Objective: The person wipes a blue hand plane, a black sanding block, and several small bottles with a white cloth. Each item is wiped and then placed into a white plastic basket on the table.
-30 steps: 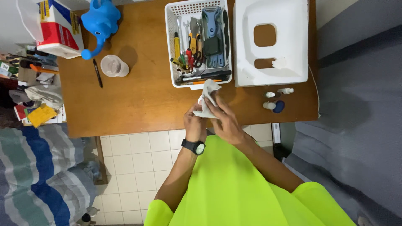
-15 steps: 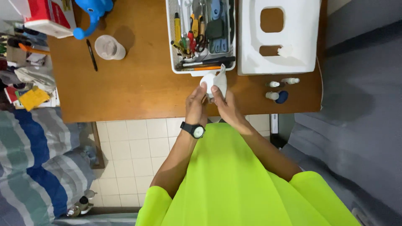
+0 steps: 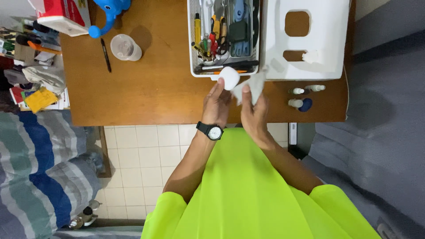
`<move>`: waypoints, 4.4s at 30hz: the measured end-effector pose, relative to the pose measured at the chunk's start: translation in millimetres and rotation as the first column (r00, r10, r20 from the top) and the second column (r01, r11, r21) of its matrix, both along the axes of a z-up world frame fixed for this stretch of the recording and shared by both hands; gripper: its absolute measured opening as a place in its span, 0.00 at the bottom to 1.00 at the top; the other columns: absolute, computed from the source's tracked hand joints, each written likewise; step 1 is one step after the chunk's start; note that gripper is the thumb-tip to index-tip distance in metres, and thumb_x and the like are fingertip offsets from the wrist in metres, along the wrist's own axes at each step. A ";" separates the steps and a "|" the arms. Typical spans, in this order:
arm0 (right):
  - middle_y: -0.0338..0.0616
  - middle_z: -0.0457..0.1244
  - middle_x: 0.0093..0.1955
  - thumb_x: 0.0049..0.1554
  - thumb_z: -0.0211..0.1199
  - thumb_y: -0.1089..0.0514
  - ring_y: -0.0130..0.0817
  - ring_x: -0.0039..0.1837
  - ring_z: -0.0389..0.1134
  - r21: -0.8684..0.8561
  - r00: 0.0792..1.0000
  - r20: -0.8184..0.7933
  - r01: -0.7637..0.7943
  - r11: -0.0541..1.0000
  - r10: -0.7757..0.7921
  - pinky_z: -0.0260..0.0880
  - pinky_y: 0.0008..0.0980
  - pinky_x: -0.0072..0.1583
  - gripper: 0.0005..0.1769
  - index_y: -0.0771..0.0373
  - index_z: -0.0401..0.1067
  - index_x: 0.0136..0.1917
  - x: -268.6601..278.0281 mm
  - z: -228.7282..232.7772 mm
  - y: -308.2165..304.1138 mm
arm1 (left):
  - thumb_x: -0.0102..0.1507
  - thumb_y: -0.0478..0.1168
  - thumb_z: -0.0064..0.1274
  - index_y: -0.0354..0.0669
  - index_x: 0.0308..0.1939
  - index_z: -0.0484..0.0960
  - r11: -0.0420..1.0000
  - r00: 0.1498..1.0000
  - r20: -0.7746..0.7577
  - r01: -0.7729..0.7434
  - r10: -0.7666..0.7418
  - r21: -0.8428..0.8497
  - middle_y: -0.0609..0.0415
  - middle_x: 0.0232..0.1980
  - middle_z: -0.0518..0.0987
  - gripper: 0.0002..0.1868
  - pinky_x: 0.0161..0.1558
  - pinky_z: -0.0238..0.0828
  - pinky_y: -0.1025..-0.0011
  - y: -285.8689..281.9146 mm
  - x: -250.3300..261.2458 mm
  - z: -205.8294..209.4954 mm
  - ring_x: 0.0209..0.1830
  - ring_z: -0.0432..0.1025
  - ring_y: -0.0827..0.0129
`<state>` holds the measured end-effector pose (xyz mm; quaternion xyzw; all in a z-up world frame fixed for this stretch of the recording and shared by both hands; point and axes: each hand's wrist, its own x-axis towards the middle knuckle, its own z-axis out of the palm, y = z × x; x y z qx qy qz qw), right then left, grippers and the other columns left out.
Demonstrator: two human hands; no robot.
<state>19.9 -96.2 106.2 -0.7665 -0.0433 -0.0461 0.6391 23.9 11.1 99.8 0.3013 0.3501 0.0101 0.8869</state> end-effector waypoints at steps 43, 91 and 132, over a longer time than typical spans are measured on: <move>0.56 0.62 0.56 0.51 0.72 0.67 0.57 0.59 0.67 -0.431 0.941 0.210 -0.156 0.889 0.267 0.71 0.49 0.57 0.30 0.69 0.66 0.65 62.6 -55.4 -59.6 | 0.62 0.47 0.67 0.40 0.52 0.86 0.949 0.977 -0.209 0.104 -0.042 0.299 0.51 0.41 0.81 0.20 0.43 0.78 0.70 -57.7 23.3 -65.8 0.40 0.78 0.67; 0.42 0.66 0.36 0.47 0.75 0.53 0.44 0.47 0.64 -0.910 0.994 0.111 0.101 0.402 0.002 0.53 0.44 0.50 0.14 0.54 0.73 0.45 168.5 -154.3 27.5 | 0.66 0.33 0.52 0.40 0.66 0.77 0.733 0.870 -0.282 0.493 -0.405 0.469 0.43 0.47 0.83 0.23 0.44 0.77 0.68 34.7 38.0 -118.6 0.42 0.79 0.64; 0.61 0.59 0.65 0.54 0.65 0.65 0.64 0.66 0.64 -0.583 0.965 -0.260 -0.161 0.796 0.004 0.68 0.59 0.62 0.35 0.62 0.63 0.74 -4.4 -126.9 -287.0 | 0.66 0.39 0.55 0.42 0.71 0.71 0.068 0.539 -0.429 0.675 -0.725 0.734 0.33 0.64 0.74 0.29 0.65 0.69 0.47 -181.3 -3.5 -139.4 0.64 0.71 0.40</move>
